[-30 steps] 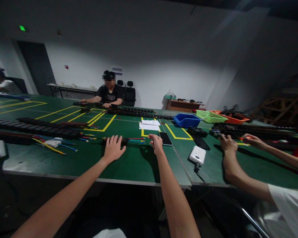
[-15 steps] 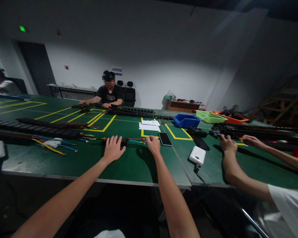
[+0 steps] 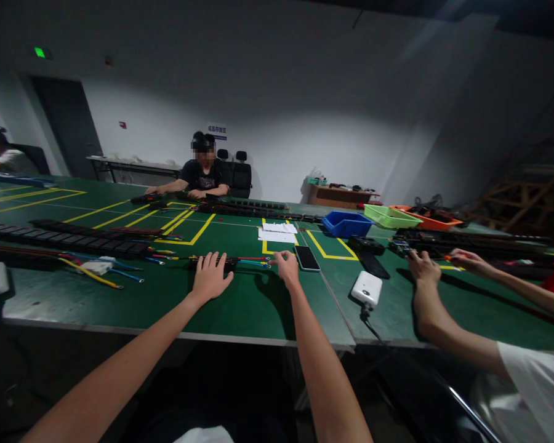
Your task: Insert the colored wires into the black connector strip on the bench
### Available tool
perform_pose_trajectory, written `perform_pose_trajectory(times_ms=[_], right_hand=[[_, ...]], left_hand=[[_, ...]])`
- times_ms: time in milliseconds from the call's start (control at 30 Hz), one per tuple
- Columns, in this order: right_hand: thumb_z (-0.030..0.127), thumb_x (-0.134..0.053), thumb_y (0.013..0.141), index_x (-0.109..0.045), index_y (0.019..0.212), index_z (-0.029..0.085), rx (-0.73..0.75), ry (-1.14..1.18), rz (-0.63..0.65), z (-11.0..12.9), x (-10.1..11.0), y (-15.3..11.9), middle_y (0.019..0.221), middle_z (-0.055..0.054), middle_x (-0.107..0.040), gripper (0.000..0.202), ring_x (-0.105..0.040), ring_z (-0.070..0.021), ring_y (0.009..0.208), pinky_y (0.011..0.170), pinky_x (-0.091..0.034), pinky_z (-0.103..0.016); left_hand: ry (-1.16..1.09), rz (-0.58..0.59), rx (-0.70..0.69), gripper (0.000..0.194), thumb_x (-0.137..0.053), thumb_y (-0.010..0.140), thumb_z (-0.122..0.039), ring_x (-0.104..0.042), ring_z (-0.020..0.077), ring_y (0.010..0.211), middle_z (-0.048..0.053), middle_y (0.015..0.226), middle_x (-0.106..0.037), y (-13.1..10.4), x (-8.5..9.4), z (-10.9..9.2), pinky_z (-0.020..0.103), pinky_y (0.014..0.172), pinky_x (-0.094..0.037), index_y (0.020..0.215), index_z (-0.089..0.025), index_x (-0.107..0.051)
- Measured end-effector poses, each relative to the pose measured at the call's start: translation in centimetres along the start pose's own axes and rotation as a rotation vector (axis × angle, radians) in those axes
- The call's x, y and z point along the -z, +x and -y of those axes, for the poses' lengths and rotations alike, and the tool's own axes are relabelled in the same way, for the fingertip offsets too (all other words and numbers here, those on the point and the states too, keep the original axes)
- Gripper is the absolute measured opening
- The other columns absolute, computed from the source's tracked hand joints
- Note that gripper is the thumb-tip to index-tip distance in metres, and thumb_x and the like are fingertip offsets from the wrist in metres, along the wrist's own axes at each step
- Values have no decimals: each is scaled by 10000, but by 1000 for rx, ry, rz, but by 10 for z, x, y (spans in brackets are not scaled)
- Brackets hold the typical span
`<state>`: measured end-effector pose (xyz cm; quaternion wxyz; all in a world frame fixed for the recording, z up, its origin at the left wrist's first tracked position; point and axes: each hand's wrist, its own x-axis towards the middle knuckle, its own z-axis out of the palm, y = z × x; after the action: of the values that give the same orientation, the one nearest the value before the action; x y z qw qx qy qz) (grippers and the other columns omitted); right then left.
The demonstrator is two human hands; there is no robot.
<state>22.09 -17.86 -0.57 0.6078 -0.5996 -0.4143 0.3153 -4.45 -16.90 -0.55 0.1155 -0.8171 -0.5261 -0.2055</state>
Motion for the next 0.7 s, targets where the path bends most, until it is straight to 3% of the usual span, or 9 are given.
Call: perform_pose_trajectory(times_ms=[100, 300, 533, 633, 700], right_hand=[[439, -662, 759, -520, 811, 218, 30, 184, -3, 5, 1, 0, 675, -27, -738, 268, -300, -55, 302, 315, -205, -209], [466, -658, 757, -597, 951, 202, -15, 371, 152, 12, 4, -1, 863, -59, -782, 334, -345, -51, 335, 326, -211, -207], [412, -638, 815, -578, 808, 195, 30, 108, -18, 6, -1, -1, 703, -48, -746, 225, -383, -66, 305, 313, -270, -214], [357, -655, 830, -605, 948, 201, 78, -53, -50, 1, -2, -2, 674, -5, -735, 202, -425, -79, 296, 316, -331, -208], [316, -691, 821, -618, 1086, 205, 101, -123, -43, -1, -3, -3, 656, 23, -722, 296, -449, -84, 299, 326, -361, -202]], left_hand=[[21, -15, 15, 682, -415, 939, -516, -377, 379, 1452, 196, 1533, -485, 0, 0, -2, 574, 1217, -233, 1489, -116, -477], [26, -21, 11, 683, -416, 941, -514, -389, 374, 1445, 199, 1526, -491, -1, -1, -2, 570, 1213, -246, 1488, -110, -478], [15, -16, 7, 685, -403, 950, -532, -381, 371, 1455, 189, 1529, -490, 0, -2, 0, 568, 1218, -247, 1492, -121, -476], [3, -13, 7, 676, -415, 948, -521, -377, 378, 1456, 185, 1533, -487, 0, -1, 0, 571, 1220, -242, 1496, -130, -473], [-3, -12, 6, 669, -420, 945, -516, -376, 379, 1456, 177, 1536, -486, 0, -1, 0, 574, 1219, -243, 1500, -144, -468]])
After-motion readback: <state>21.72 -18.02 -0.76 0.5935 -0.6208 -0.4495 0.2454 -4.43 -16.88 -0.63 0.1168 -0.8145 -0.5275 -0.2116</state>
